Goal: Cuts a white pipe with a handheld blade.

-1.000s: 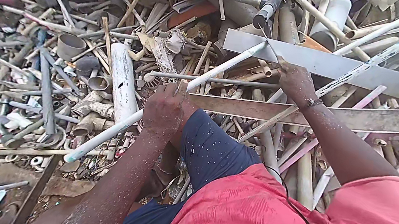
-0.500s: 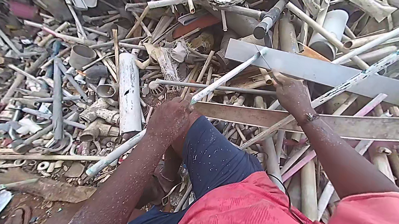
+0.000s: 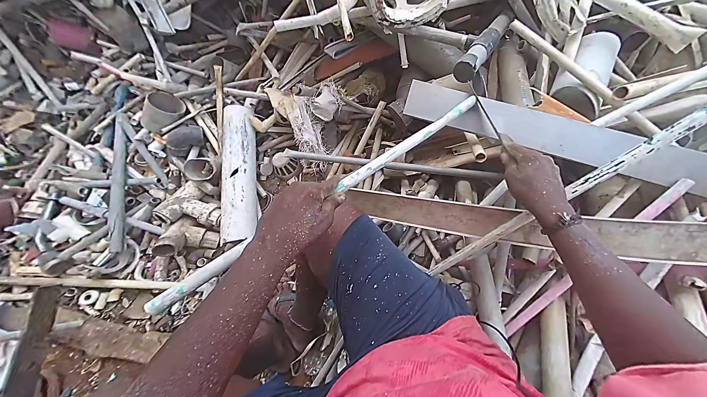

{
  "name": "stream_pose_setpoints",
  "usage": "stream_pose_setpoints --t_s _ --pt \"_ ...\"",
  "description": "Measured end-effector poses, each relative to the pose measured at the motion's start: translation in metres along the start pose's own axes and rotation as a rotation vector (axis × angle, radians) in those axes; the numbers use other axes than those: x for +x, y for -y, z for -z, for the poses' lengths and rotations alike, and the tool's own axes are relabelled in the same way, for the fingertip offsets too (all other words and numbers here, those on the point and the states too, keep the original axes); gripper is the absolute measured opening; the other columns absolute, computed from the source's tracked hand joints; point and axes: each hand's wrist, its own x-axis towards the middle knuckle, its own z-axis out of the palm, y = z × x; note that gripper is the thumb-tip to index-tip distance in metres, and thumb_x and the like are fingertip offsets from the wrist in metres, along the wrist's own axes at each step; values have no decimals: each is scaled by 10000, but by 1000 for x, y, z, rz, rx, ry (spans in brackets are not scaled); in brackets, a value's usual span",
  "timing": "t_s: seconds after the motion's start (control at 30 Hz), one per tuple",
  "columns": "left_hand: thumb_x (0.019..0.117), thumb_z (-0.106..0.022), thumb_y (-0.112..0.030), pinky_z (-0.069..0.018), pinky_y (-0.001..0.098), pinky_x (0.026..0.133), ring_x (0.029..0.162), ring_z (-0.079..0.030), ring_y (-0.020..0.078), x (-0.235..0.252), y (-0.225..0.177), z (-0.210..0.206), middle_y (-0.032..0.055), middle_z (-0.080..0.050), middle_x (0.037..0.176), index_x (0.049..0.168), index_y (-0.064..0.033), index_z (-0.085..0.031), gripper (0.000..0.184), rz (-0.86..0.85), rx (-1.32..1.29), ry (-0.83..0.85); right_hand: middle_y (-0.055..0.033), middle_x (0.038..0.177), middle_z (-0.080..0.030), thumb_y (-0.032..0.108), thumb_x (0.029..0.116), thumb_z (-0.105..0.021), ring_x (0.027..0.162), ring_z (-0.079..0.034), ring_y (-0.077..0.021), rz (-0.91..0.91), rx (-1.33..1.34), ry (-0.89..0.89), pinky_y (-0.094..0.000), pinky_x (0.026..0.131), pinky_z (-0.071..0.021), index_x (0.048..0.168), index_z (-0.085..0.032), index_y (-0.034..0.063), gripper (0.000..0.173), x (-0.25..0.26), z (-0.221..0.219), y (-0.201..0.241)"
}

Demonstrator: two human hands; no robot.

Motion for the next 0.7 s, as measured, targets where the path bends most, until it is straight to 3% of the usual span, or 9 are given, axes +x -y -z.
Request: stream_pose_setpoints --t_s 0.1,0.2,0.27,0.33,0.37,0.43,0.53,0.57,0.7 --pt "1083 -515 -317 -528 611 869 961 -702 377 -2 -3 0 183 -729 985 1318 -99 -681 361 15 -25 23 -226 1207 -701 257 1110 -420 1164 -645 -441 18 -17 -17 -647 969 -470 1508 -550 219 421 -11 1 0" --pt "1090 -496 -320 -514 624 853 955 -686 382 1 -5 0 189 -714 969 1214 -71 -709 350 30 -61 49 -238 1071 -693 238 1102 -463 1032 -671 -441 110 -9 -73 -636 852 -512 1302 -677 60 343 -22 -11 3" --pt "1095 -470 -347 -498 643 886 1018 -681 397 0 -7 2 192 -722 1027 1227 -89 -716 379 69 -40 82 -232 1090 -687 242 1101 -466 1024 -669 -438 81 -29 -68 -629 828 -515 1371 -652 104 356 -21 -14 8" --pt "1106 -430 -369 -489 650 907 1055 -676 399 2 -8 1 194 -719 1068 1248 -96 -704 412 104 -45 108 -217 1197 -691 252 1095 -441 1111 -660 -440 6 -51 -32 -649 886 -506 1517 -534 258 432 -9 -11 9" --pt "1107 -418 -379 -492 645 871 1011 -674 389 3 -7 0 189 -707 1018 1179 -86 -702 414 116 -63 112 -215 1212 -695 253 1091 -435 1126 -658 -442 -16 -55 -24 -656 891 -500 1546 -490 307 461 -4 -11 10" --pt "1107 -415 -378 -487 620 807 921 -658 351 7 -3 -1 166 -678 932 1063 -77 -700 417 131 -160 115 -246 1177 -688 233 1087 -458 1068 -659 -471 16 -6 -34 -677 829 -499 1527 -521 259 446 -7 -10 18" --pt "1110 -419 -359 -497 581 835 915 -654 314 11 -3 0 154 -682 937 1061 -66 -720 423 160 -288 149 -256 1069 -686 240 1077 -490 920 -669 -474 44 44 -40 -671 705 -509 1466 -585 209 401 -17 -14 19" --pt "1112 -414 -353 -490 539 780 828 -628 288 12 -6 -1 140 -651 877 1033 -61 -707 421 163 -308 159 -259 1050 -687 240 1072 -494 901 -668 -476 22 54 -39 -672 695 -504 1435 -606 192 383 -13 -16 14" --pt "1125 -372 -364 -455 412 630 642 -519 206 18 -14 9 100 -567 786 1070 -50 -677 441 256 -381 279 -231 1097 -703 226 1073 -492 981 -680 -454 45 -15 -17 -660 795 -518 1512 -541 256 443 -2 -22 13"
